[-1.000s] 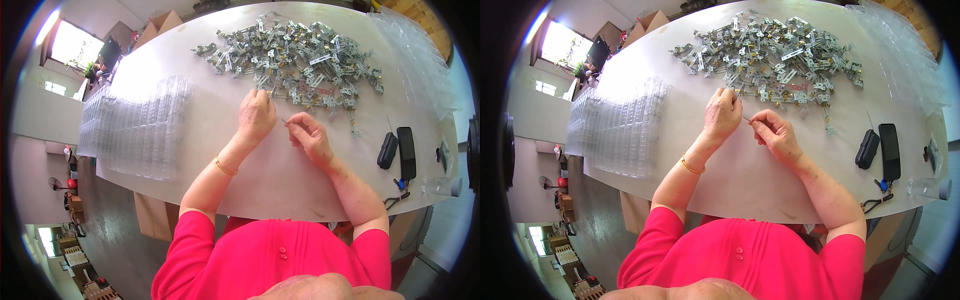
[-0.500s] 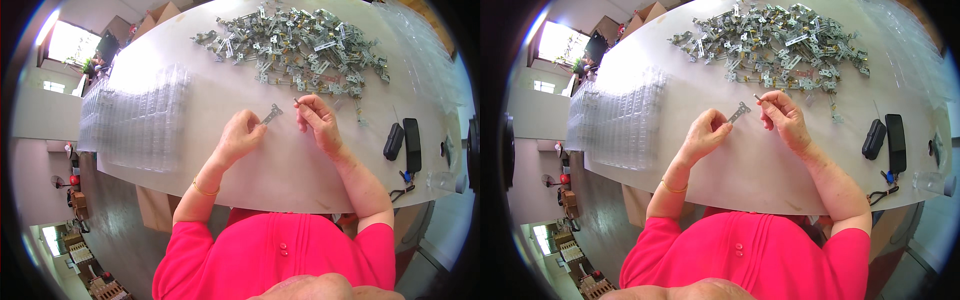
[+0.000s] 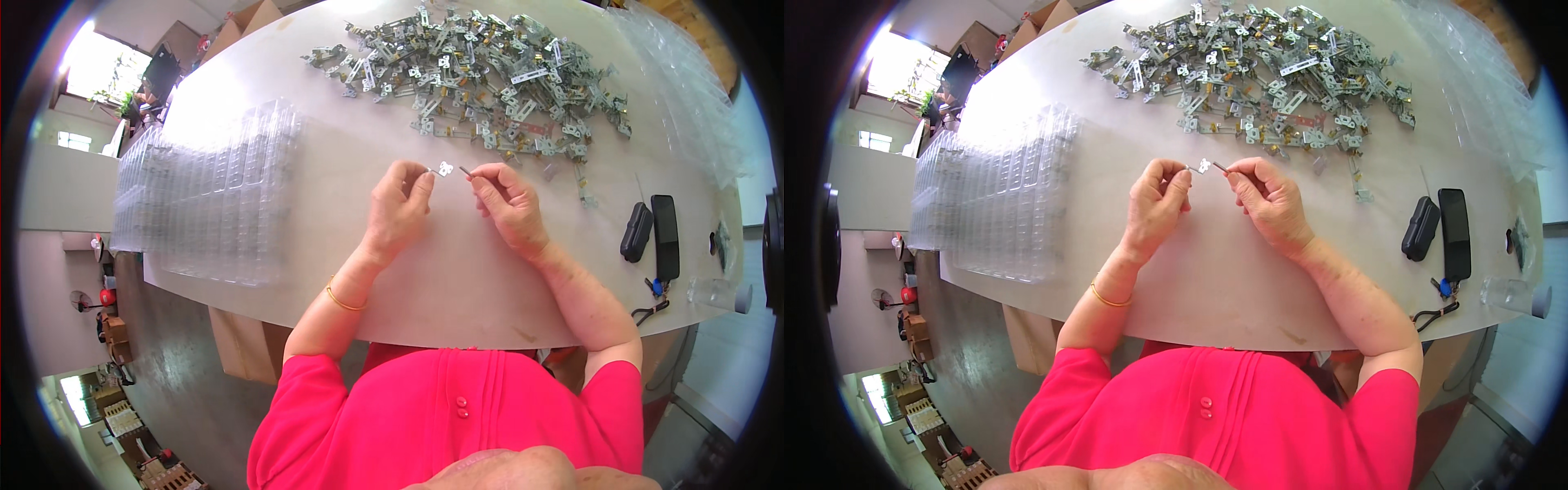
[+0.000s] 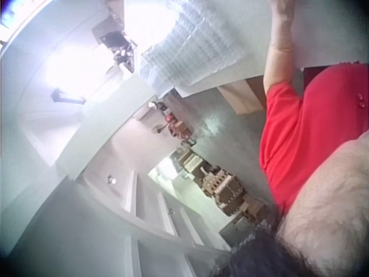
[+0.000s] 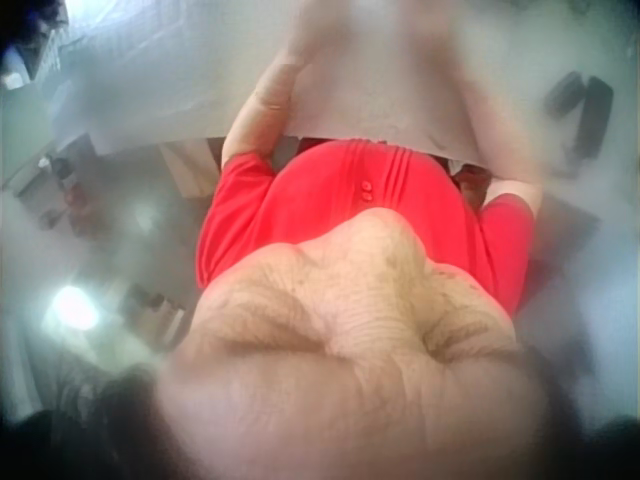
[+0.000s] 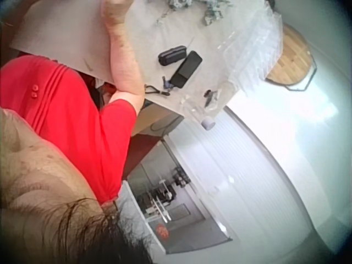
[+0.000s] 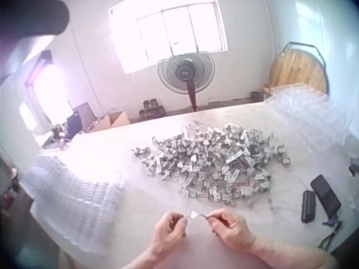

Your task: The person picks up a metal bracket and a pin, inserts the pin into the bracket, and places the assembly into a plastic tray, repeating the process several times.

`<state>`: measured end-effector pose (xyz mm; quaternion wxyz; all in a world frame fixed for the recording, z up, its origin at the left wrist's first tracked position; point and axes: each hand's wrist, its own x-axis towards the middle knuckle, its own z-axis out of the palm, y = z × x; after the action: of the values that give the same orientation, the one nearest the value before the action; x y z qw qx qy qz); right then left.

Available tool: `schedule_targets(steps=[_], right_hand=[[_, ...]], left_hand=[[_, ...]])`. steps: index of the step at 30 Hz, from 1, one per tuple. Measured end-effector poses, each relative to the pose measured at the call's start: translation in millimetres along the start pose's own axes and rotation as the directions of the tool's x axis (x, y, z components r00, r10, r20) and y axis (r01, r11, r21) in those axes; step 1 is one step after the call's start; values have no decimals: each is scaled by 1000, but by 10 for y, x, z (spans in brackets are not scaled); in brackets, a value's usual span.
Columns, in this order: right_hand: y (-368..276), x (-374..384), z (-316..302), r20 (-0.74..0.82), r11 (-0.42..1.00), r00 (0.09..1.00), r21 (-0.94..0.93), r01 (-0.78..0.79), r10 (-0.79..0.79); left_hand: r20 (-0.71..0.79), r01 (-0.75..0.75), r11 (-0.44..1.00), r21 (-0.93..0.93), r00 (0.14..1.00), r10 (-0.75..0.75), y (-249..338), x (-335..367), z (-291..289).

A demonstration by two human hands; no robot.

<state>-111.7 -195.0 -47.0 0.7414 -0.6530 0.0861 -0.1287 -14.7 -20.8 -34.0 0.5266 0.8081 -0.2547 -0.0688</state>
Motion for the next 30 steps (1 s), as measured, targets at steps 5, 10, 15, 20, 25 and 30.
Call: schedule_targets(steps=[5, 10, 15, 20, 25, 30], right_hand=[[-109, 92, 142, 44, 993, 997, -106, -58, 63], [-105, 222, 300, 54, 985, 995, -157, -70, 79], [-7, 263, 358, 43, 985, 997, -163, -60, 68], [-46, 222, 411, 10, 988, 1000, -154, -12, 14], [-65, 209, 372, 54, 995, 998, -103, -17, 23], [-68, 203, 346, 66, 990, 997, -138, -20, 29]], left_hand=[[212, 402, 779, -482, 916, -341, 54, 48, -210], [212, 399, 701, -590, 915, -343, -36, 68, -291], [190, 381, 752, -537, 924, -332, -71, 99, -302], [63, 241, 905, -351, 970, -234, -131, 80, -228], [55, 164, 942, -292, 987, -154, -87, 39, -183], [-15, -26, 984, -174, 1000, 24, -179, 35, -134]])
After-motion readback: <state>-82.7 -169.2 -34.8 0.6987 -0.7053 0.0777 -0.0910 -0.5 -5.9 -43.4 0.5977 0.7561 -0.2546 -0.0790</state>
